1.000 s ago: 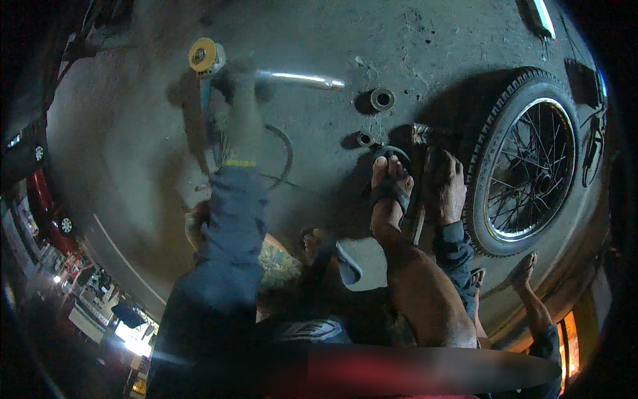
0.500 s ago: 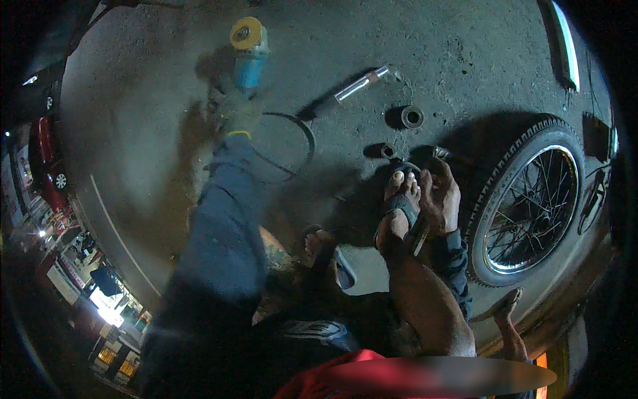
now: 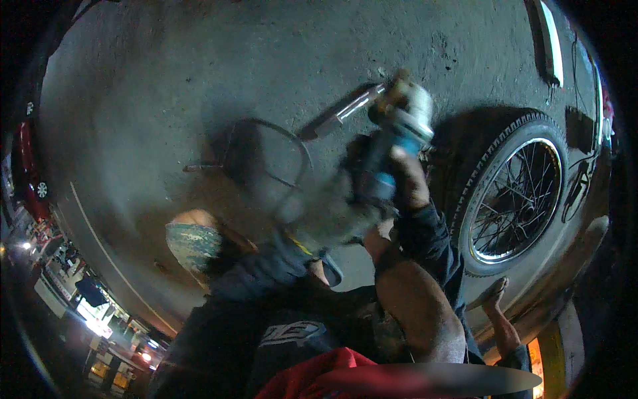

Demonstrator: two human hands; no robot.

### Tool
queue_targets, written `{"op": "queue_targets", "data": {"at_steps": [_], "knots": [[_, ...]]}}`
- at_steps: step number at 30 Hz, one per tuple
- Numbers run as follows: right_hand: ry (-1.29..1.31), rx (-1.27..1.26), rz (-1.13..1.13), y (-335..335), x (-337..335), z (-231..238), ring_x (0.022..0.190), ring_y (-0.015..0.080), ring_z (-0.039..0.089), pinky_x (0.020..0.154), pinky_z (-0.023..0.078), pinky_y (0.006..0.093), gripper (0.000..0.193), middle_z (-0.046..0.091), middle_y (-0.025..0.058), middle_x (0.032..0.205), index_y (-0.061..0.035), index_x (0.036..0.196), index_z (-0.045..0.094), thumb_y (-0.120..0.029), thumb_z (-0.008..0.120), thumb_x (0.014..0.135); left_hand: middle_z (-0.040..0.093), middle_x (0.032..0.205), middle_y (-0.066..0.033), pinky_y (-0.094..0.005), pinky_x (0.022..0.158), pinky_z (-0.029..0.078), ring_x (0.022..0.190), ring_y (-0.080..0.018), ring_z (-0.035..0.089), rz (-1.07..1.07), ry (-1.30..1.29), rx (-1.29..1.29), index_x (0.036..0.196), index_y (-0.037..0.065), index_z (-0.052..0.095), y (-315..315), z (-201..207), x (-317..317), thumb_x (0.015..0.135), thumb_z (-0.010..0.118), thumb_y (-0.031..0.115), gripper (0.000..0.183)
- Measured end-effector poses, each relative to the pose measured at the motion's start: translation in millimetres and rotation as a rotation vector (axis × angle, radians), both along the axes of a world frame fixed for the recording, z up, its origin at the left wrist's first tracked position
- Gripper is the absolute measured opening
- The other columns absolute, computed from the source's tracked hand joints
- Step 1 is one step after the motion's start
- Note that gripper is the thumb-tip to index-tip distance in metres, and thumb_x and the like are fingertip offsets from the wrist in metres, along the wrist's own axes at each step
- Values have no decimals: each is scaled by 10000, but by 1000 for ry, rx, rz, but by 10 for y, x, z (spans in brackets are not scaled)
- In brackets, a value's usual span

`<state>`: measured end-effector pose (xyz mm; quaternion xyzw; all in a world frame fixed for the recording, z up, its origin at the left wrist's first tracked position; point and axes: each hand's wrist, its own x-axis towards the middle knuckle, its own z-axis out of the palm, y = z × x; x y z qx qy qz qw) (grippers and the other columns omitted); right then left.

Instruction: The person hammers a small metal part on the floor, then uses an angle grinder to cut or grind the same part, producing sparks. The person handles the metal part and tools while sitting on the floor.

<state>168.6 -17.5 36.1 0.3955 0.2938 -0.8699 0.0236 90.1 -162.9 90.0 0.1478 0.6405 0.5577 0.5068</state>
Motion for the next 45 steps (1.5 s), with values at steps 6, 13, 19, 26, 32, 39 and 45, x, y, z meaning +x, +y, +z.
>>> {"op": "queue_targets", "data": {"at_steps": [6,13,19,26,32,39,45], "knots": [[-56,128,-485,275,824,-95,989,296,653,869,551,432,598,657,143,1165,-40,1310,546,-455,661,895,378,1524,-213,-439,1148,335,1407,-370,382,-189,377,150,1533,3,268,0,-351,591,800,782,224,922],[43,103,-473,424,1047,-144,947,291,669,847,561,427,586,665,160,1124,-17,1309,529,-442,626,917,376,1534,-217,-403,1176,291,1436,-324,363,-360,81,19,1532,-20,254,31,-527,913,829,740,214,886],[66,38,-418,529,891,-110,949,265,661,823,555,391,555,670,147,1112,-1,1278,556,-430,615,929,466,1462,-222,-412,1158,315,1382,-337,432,-416,529,-153,1482,-39,320,185,-326,793,883,678,171,729],[-155,406,-549,906,836,-191,957,233,653,860,525,361,373,689,80,1062,-47,1154,661,-361,642,953,502,1412,-207,-421,1113,370,1309,-324,483,-707,822,-10,1448,-41,370,793,-835,-535,906,668,182,657],[58,267,-454,1119,829,-272,925,199,658,816,524,352,311,682,43,1013,-72,1137,665,-333,634,970,532,1370,-195,-428,1075,417,1246,-312,527,-1001,1066,-215,1418,-43,412,1537,-1488,-1026,927,659,191,598],[4,286,-325,1038,701,-166,778,176,632,682,504,340,329,644,23,879,-93,1090,634,-392,645,954,568,1320,-180,-437,1030,471,1173,-298,578,-303,573,-237,1384,-46,461,663,-1110,-1669,951,649,202,533],[-33,287,-297,992,488,-74,659,140,579,571,460,309,288,605,0,825,-104,1042,607,-374,649,953,598,1278,-168,-445,991,518,1111,-286,621,498,156,-128,1355,-48,503,-443,-562,-1383,971,640,211,482]]}}
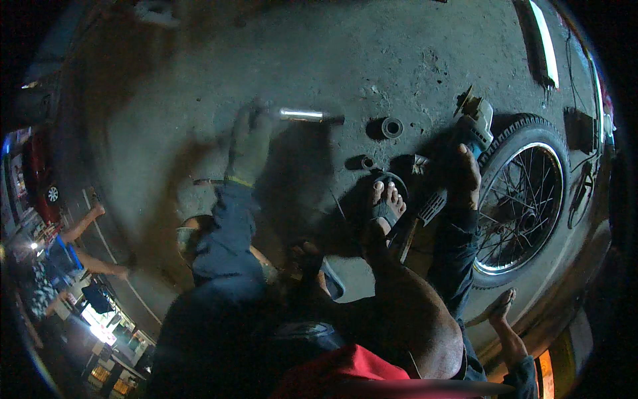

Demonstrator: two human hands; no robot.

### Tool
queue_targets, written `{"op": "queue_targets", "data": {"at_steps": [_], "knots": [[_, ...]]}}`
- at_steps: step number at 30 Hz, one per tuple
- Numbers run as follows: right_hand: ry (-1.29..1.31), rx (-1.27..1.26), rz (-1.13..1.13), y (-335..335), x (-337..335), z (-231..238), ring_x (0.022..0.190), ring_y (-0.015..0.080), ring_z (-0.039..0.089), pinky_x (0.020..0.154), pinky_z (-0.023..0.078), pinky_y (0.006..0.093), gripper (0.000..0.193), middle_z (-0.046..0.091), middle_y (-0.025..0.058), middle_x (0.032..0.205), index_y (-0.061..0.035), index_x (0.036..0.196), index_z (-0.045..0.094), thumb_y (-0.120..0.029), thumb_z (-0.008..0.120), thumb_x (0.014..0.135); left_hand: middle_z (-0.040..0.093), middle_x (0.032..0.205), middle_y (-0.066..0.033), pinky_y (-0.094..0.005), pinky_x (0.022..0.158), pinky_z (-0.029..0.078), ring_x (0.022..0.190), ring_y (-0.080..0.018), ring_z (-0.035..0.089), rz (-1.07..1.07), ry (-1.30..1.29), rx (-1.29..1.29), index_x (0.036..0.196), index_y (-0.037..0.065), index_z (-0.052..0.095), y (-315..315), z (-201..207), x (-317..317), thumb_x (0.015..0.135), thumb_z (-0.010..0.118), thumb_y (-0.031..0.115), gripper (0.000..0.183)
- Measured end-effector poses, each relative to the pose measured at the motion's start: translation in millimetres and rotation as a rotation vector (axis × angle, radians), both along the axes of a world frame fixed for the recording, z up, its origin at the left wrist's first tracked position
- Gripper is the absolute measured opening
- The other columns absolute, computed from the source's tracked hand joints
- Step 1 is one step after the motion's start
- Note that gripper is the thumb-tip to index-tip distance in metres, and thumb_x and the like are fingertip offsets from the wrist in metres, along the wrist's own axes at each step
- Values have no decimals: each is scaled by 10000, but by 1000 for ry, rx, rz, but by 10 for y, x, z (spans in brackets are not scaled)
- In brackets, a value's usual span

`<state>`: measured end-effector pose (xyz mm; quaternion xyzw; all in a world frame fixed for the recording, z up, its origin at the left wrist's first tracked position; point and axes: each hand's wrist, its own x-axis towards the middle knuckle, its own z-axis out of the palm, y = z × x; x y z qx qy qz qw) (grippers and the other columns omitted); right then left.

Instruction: The person hammers a small metal part on the floor, then uses an angle grinder to cut or grind the same part, producing sparks. The person handles the metal part and tools while sitting on the floor.

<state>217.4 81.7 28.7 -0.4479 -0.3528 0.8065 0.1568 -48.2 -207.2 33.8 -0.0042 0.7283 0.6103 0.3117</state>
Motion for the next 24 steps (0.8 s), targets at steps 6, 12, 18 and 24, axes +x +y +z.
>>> {"op": "queue_targets", "data": {"at_steps": [6,12,18,24], "knots": [[42,-45,50,-116,-157,0,665,148,597,578,483,303,288,612,9,824,-74,1034,590,-343,653,952,564,1320,-139,-432,1015,505,1159,-261,590,175,8,-369,1377,-18,486,232,-190,1285,997,588,212,456],[65,-30,168,-24,-124,-42,709,175,641,625,528,322,297,653,42,855,-57,1072,599,-317,664,946,545,1360,-141,-444,1014,501,1183,-290,586,-128,46,-335,1393,42,493,356,-255,1747,983,576,187,443],[24,36,18,115,87,88,710,158,630,630,524,311,278,646,22,852,-64,1067,619,-304,676,940,526,1400,-143,-457,1012,497,1208,-319,582,-935,843,-266,1410,101,501,818,-302,738,968,564,162,450],[-101,79,-71,193,211,-23,715,128,594,640,495,288,297,623,-5,869,-73,1066,623,-311,715,914,541,1401,-149,-456,1004,500,1223,-369,579,-1555,1197,-399,1401,193,529,1983,-1143,-313,933,562,162,470]]}}
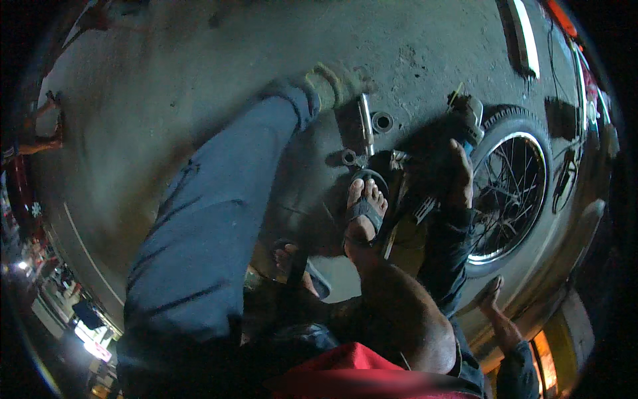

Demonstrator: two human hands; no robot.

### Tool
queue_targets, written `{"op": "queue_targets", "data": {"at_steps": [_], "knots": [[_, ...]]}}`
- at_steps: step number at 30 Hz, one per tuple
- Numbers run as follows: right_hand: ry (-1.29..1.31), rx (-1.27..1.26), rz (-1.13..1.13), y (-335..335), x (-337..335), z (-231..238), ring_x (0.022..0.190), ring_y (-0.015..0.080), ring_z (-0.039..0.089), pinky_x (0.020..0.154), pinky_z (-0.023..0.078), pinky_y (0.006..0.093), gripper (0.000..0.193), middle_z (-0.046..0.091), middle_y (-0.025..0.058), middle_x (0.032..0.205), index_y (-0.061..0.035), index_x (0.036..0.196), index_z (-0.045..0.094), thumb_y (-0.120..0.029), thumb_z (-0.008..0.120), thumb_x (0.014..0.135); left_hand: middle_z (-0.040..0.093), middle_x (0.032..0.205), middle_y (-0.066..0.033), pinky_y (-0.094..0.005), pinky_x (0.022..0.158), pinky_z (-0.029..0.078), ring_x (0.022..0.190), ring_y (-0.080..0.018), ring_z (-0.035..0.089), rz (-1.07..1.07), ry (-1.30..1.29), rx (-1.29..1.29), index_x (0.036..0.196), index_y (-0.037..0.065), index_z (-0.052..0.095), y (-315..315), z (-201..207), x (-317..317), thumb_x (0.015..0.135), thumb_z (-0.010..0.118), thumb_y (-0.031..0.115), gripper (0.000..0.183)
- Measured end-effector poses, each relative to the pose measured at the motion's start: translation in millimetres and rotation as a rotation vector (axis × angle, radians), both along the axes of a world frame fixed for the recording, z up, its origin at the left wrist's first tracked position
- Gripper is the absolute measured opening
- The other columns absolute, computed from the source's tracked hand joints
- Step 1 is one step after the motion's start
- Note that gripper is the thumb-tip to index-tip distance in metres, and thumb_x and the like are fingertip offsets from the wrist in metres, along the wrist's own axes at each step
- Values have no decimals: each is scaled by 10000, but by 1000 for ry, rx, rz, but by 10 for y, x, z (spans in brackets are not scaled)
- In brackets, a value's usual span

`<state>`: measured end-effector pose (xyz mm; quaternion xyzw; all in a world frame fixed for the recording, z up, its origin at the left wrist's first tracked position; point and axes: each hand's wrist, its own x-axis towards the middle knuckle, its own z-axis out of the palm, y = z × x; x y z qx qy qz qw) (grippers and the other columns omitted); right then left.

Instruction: The person hammers a small metal part on the floor, then uses an angle grinder to cut or grind the same part, producing sparks. The person handles the metal part and tools while sitting on the floor.

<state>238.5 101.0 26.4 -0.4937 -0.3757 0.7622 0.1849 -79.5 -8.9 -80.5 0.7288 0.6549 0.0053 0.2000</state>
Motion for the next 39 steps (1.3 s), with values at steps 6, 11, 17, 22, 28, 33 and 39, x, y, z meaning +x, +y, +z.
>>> {"op": "queue_targets", "data": {"at_steps": [6,11,17,22,28,33,39], "knots": [[-345,148,225,150,-54,49,735,135,597,667,486,292,348,630,13,853,-33,1095,624,-273,753,878,566,1356,-156,-452,990,503,1204,-382,585,322,-140,-30,1366,204,552,-251,175,-230,922,569,179,445],[-444,249,422,35,-614,119,786,159,628,719,515,326,481,675,70,911,22,1110,611,-272,831,800,577,1324,-159,-452,979,503,1186,-380,592,1107,-499,111,1340,189,564,-987,23,13,923,573,189,417],[-414,737,824,-39,-1018,-19,900,297,681,798,541,418,621,699,179,1011,45,1154,560,-316,829,725,590,1286,-163,-452,967,504,1163,-377,600,1396,-660,211,1310,171,578,-1231,-417,320,925,578,201,387],[-588,899,954,-187,-1238,-33,939,416,686,814,540,484,648,690,242,1009,39,1113,526,-351,804,677,602,1254,-166,-452,956,505,1145,-375,607,1456,-706,258,1285,156,589,-1253,-454,325,926,581,211,363],[-572,938,1054,-332,-1347,-52,896,448,685,778,539,516,655,690,258,965,43,1103,512,-362,800,677,615,1216,-170,-451,944,505,1123,-372,615,1496,-756,282,1255,138,603,-1329,-437,366,928,586,223,338],[-611,1024,1081,-399,-1361,-106,899,456,685,779,541,528,662,684,279,960,51,1106,502,-367,789,682,626,1184,-174,-451,933,506,1104,-369,622,1517,-785,298,1230,123,615,-1329,-395,388,929,590,232,321],[-732,1041,1099,-437,-1421,-97,920,470,677,795,540,537,662,682,285,973,44,1092,492,-389,781,682,639,1146,-178,-451,921,506,1082,-366,630,1536,-808,310,1200,105,629,-1311,-363,390,931,594,244,305]]}}
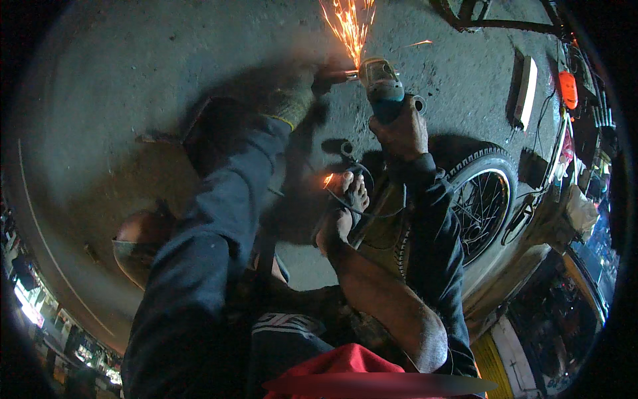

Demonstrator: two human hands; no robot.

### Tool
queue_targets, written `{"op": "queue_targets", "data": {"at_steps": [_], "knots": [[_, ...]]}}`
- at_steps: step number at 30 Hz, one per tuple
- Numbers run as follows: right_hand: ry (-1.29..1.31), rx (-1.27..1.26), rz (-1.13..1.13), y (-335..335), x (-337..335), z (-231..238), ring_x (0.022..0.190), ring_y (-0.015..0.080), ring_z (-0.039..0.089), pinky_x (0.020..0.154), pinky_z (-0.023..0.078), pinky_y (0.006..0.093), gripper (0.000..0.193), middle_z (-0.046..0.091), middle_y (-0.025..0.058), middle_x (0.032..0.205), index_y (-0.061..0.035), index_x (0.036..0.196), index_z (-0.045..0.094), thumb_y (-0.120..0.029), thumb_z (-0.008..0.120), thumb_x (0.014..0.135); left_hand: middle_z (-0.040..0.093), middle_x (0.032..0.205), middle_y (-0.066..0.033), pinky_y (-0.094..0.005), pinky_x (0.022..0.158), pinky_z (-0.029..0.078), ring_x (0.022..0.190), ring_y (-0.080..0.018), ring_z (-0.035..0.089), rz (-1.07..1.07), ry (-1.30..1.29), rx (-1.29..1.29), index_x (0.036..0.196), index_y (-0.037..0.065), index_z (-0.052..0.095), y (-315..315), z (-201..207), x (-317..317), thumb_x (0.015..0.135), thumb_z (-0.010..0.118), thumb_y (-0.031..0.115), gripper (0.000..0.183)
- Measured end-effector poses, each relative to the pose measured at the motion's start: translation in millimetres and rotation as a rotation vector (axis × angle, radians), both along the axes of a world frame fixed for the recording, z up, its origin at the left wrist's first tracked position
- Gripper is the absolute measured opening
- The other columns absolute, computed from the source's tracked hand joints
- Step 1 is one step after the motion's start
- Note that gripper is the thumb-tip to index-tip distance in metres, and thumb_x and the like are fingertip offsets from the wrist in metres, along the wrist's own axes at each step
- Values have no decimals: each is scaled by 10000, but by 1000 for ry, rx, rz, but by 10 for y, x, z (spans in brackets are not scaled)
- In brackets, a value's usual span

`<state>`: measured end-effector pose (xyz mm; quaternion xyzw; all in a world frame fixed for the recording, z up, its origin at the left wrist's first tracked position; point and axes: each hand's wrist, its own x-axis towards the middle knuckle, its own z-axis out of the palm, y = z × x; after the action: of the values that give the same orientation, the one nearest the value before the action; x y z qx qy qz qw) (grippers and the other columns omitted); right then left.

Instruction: The person hammers a small metal part on the floor, then uses an angle grinder to cut or grind the same part, producing sparks. The person handles the metal part and tools while sitting on the floor.

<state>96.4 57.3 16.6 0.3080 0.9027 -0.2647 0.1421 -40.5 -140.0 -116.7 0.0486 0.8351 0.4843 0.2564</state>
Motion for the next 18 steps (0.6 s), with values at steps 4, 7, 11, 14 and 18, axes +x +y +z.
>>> {"op": "queue_targets", "data": {"at_steps": [4,7,11,14,18], "knots": [[22,-7,26,-34,-4,-2,922,473,676,804,541,534,670,680,288,986,46,1096,486,-397,774,684,648,1121,-181,-451,913,506,1067,-365,636,8,-9,12,1180,93,638,11,-2,5,932,597,252,297],[22,-25,58,-60,-10,-19,922,477,675,810,544,531,672,679,294,990,53,1097,491,-396,774,685,655,1102,-183,-451,906,507,1056,-363,640,21,-11,14,1165,84,645,14,-6,5,933,600,258,293],[-3,-9,30,-70,-37,1,942,478,671,823,545,527,679,677,299,993,67,1101,496,-388,776,683,664,1076,-185,-451,898,507,1041,-361,646,29,-19,24,1144,72,654,19,-16,2,934,603,266,291],[-55,2,-30,-76,-63,65,944,477,671,824,545,527,670,677,297,990,70,1104,497,-378,770,688,671,1057,-187,-451,892,507,1030,-360,650,32,-21,27,1129,63,661,47,-21,2,935,605,271,291],[-41,18,25,-138,-77,137,945,479,673,820,545,527,652,679,297,999,61,1114,492,-359,761,695,680,1032,-190,-450,884,508,1016,-358,655,36,-52,56,1109,51,671,103,-21,21,936,608,279,294]]}}
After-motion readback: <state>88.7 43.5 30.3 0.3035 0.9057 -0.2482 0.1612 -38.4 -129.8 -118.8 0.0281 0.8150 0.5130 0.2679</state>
